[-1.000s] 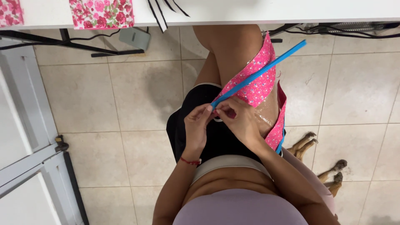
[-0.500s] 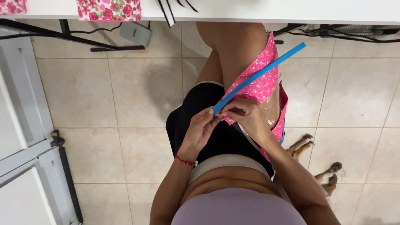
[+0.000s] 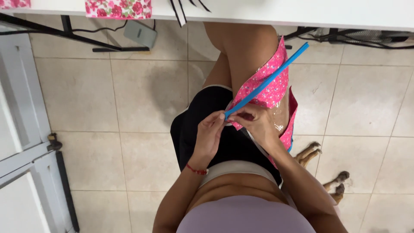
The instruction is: The person sits on a chair and pins a blue zipper onto a pink floral fabric item resting on their lap. They repeatedly pick up pins from a heart-shaped container on the table and secure the zipper to the fabric edges.
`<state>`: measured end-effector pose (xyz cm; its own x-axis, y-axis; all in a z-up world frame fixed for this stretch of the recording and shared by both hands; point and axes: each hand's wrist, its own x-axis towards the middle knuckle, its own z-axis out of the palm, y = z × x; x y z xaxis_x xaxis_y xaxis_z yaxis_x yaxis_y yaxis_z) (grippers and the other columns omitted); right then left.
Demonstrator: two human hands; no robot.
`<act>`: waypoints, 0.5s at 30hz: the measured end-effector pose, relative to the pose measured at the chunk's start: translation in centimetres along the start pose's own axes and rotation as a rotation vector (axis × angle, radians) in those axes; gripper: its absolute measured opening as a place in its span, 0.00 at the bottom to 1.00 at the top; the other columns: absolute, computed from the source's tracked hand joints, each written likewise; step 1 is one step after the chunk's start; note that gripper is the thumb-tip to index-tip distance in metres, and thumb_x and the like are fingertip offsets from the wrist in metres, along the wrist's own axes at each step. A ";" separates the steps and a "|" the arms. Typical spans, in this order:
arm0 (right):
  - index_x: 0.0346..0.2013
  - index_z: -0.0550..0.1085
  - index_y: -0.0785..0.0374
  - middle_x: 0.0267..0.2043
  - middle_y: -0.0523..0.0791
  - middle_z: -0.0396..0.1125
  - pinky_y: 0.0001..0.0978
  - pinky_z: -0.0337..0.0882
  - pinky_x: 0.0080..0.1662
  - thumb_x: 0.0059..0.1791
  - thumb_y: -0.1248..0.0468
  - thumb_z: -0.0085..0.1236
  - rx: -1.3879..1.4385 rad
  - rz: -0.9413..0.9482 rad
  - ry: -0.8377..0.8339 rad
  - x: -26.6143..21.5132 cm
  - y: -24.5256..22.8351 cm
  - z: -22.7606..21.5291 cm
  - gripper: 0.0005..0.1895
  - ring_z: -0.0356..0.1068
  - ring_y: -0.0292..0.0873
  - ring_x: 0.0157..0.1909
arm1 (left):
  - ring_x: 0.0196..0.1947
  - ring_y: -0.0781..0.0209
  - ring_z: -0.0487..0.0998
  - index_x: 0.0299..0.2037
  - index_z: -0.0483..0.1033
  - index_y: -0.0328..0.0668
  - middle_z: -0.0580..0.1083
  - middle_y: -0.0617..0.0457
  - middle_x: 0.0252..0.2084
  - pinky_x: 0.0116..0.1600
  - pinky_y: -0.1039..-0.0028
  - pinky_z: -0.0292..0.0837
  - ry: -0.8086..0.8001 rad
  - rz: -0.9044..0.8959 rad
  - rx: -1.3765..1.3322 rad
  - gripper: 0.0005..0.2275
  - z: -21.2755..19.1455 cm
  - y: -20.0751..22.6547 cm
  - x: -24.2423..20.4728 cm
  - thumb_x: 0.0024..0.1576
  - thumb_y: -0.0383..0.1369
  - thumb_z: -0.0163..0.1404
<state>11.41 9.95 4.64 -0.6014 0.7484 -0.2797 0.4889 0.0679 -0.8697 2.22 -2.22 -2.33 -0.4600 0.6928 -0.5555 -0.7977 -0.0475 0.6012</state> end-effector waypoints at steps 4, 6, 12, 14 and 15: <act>0.36 0.83 0.58 0.27 0.45 0.76 0.26 0.75 0.38 0.42 0.60 0.74 0.031 0.052 -0.026 -0.1 -1.9 -0.7 0.11 0.75 0.37 0.30 | 0.42 0.66 0.79 0.45 0.81 0.31 0.79 0.50 0.36 0.58 0.65 0.77 0.019 0.118 0.166 0.07 0.2 2.0 0.0 0.61 0.27 0.56; 0.37 0.77 0.69 0.22 0.49 0.74 0.24 0.76 0.37 0.47 0.67 0.69 0.204 0.159 0.042 -0.3 -1.9 -1.2 0.10 0.75 0.39 0.23 | 0.41 0.65 0.79 0.44 0.82 0.33 0.79 0.50 0.35 0.57 0.66 0.76 0.030 0.119 0.244 0.07 0.5 3.0 -0.5 0.60 0.29 0.57; 0.32 0.74 0.72 0.25 0.54 0.74 0.27 0.76 0.31 0.53 0.69 0.59 0.245 0.071 0.021 0.9 -0.4 -0.8 0.08 0.75 0.42 0.21 | 0.38 0.60 0.78 0.52 0.76 0.40 0.77 0.45 0.37 0.49 0.65 0.75 -0.053 0.207 0.594 0.17 2.2 4.7 0.7 0.58 0.40 0.61; 0.33 0.74 0.72 0.26 0.55 0.75 0.27 0.76 0.31 0.53 0.70 0.58 0.237 0.064 0.023 0.9 -0.3 -0.8 0.07 0.76 0.43 0.21 | 0.38 0.61 0.79 0.51 0.79 0.40 0.78 0.46 0.36 0.47 0.68 0.76 -0.055 0.227 0.616 0.16 3.4 5.6 1.0 0.58 0.39 0.61; 0.34 0.75 0.71 0.27 0.55 0.75 0.28 0.76 0.30 0.53 0.70 0.58 0.233 0.056 0.028 1.0 -0.3 -0.8 0.06 0.76 0.43 0.21 | 0.38 0.63 0.81 0.49 0.81 0.41 0.78 0.48 0.34 0.45 0.72 0.78 -0.058 0.248 0.644 0.14 3.9 6.1 1.2 0.57 0.38 0.61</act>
